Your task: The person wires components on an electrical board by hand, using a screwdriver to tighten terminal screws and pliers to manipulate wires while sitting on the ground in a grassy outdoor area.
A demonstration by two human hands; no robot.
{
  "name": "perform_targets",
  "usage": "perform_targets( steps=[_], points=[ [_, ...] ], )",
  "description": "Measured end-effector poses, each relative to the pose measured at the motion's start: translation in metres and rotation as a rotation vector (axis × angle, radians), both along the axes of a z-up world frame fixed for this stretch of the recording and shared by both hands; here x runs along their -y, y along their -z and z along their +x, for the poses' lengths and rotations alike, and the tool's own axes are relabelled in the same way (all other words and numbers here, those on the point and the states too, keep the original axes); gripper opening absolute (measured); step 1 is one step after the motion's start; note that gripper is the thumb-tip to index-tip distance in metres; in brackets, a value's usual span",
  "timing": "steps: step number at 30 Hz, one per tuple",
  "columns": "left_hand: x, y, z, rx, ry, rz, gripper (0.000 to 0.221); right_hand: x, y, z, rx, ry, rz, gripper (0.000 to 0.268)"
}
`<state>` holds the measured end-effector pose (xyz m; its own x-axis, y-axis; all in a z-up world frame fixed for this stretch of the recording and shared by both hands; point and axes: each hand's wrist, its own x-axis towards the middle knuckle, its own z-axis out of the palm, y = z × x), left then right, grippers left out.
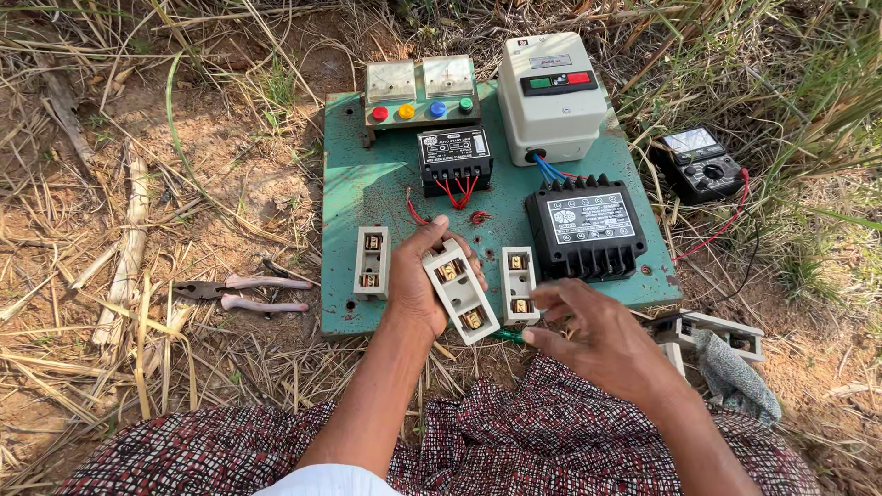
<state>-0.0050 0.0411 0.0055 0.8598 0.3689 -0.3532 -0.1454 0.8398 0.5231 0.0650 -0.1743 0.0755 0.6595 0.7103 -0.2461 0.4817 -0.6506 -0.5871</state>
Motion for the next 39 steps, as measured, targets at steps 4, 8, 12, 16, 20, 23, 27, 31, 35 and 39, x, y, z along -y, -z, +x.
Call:
perform_targets(
  steps=[4, 8, 12, 16, 20, 23, 27, 31, 35, 39],
  points=[
    [0.003, 0.003, 0.001, -0.001, -0.043, -0.027, 0.04, -0.044, -0.004, -0.039, 0.086, -0.049, 0.152, 0.095],
    [-0.002, 0.016, 0.003, -0.044, -0.052, -0.044, 0.043, -0.064, 0.003, -0.057, -0.006, 0.089, -0.039, 0.089],
    [-0.006, 0.03, 0.008, -0.247, -0.135, -0.019, 0.042, -0.07, 0.019, -0.06, 0.054, 0.15, 0.109, 0.062],
    [-0.009, 0.048, 0.008, -0.19, -0.141, 0.034, 0.038, -0.076, 0.032, -0.057, 0.075, 0.199, 0.06, 0.053],
    [-0.016, 0.065, 0.006, -0.208, -0.123, 0.375, 0.027, -0.081, 0.049, -0.052, 0.179, 0.19, 0.013, 0.049],
    [-0.02, 0.075, 0.006, -0.223, -0.048, 0.471, 0.034, -0.084, 0.059, -0.052, 0.307, 0.145, 0.024, 0.045],
    [-0.022, 0.082, 0.006, -0.146, -0.07, 0.458, 0.04, -0.091, 0.07, -0.048, 0.37, 0.112, 0.028, 0.045],
    [-0.02, 0.073, 0.003, -0.171, -0.068, 0.509, 0.045, -0.099, 0.079, -0.046, 0.384, 0.108, -0.002, 0.048],
    [-0.015, 0.061, 0.0, -0.232, -0.038, 0.737, 0.054, -0.092, 0.074, -0.044, 0.419, 0.09, 0.039, 0.052],
    [-0.002, 0.046, 0.006, -0.177, 0.057, 0.983, 0.056, -0.067, 0.049, -0.022, 0.341, 0.077, 0.183, 0.04]
  ],
)
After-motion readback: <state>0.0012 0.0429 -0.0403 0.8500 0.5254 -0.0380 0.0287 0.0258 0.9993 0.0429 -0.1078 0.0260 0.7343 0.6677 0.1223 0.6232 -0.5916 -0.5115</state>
